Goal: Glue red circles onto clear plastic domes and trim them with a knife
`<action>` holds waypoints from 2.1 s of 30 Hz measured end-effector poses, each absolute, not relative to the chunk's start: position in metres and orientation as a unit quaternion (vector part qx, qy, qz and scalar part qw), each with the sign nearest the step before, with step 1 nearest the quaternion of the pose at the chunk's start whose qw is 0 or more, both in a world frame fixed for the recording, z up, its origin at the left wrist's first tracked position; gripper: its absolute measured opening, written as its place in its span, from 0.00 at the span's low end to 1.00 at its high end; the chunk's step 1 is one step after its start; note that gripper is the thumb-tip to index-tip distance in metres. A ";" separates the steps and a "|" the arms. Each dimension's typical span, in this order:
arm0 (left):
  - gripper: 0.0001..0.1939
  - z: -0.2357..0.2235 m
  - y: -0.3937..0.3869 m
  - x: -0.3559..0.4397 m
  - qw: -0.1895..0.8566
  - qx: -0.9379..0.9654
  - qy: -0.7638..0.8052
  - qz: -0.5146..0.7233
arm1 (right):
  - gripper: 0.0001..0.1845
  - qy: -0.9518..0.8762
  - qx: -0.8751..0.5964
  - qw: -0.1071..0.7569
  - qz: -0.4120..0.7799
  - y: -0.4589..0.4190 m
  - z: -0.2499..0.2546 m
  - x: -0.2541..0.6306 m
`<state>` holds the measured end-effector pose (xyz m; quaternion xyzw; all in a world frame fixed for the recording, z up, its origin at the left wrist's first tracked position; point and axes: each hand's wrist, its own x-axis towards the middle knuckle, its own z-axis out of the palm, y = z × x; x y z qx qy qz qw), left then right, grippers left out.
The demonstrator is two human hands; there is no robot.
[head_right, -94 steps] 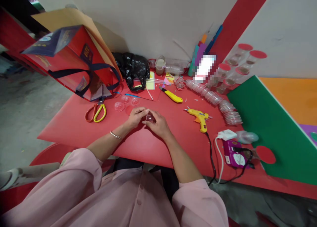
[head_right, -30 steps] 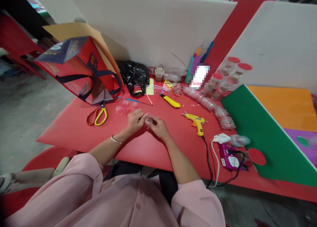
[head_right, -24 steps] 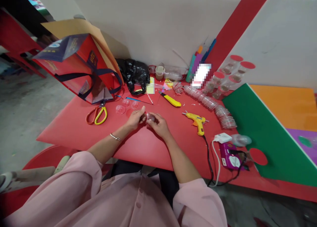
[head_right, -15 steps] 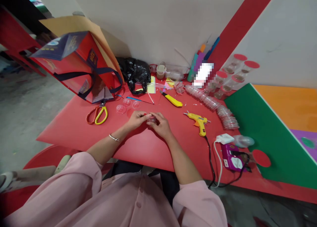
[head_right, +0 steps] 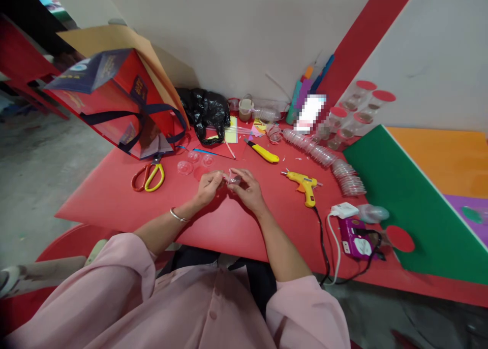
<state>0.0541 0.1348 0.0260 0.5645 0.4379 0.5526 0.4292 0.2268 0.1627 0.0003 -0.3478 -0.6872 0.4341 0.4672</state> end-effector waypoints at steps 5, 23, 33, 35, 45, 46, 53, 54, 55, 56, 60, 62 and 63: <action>0.31 0.026 0.140 0.049 0.497 0.550 0.429 0.517 | 0.27 -0.694 -0.339 0.470 0.428 0.166 -0.004 0.228; 0.33 0.022 0.140 0.052 0.326 0.606 0.477 0.547 | 0.30 -0.542 -0.329 0.355 0.688 0.158 0.001 0.224; 0.32 0.026 0.147 0.045 0.598 0.502 0.405 0.476 | 0.29 -0.596 -0.364 0.386 0.603 0.160 -0.001 0.226; 0.32 0.025 0.145 0.047 0.593 0.504 0.404 0.481 | 0.29 -0.603 -0.368 0.382 0.596 0.160 -0.001 0.227; 0.32 0.014 0.139 0.050 0.292 0.617 0.485 0.547 | 0.28 -0.536 -0.303 0.351 0.705 0.155 -0.005 0.219; 0.32 0.014 0.139 0.051 0.294 0.606 0.487 0.555 | 0.28 -0.524 -0.298 0.350 0.717 0.155 -0.006 0.217; 0.35 0.027 0.139 0.056 0.596 0.486 0.387 0.508 | 0.28 -0.509 -0.312 0.384 0.704 0.157 -0.011 0.217; 0.33 0.029 0.139 0.055 0.610 0.491 0.377 0.496 | 0.29 -0.520 -0.317 0.387 0.692 0.157 -0.011 0.217; 0.32 0.030 0.140 0.053 0.613 0.498 0.373 0.487 | 0.29 -0.533 -0.325 0.391 0.677 0.157 -0.011 0.217; 0.31 0.030 0.141 0.052 0.610 0.505 0.375 0.482 | 0.29 -0.548 -0.335 0.394 0.658 0.156 -0.010 0.217; 0.29 0.027 0.144 0.049 0.600 0.496 0.395 0.487 | 0.30 -0.601 -0.381 0.401 0.576 0.154 -0.006 0.217; 0.30 0.024 0.144 0.049 0.615 0.502 0.380 0.474 | 0.30 -0.613 -0.384 0.390 0.570 0.153 -0.003 0.218; 0.31 0.023 0.143 0.049 0.617 0.512 0.372 0.467 | 0.30 -0.614 -0.379 0.383 0.577 0.152 -0.002 0.218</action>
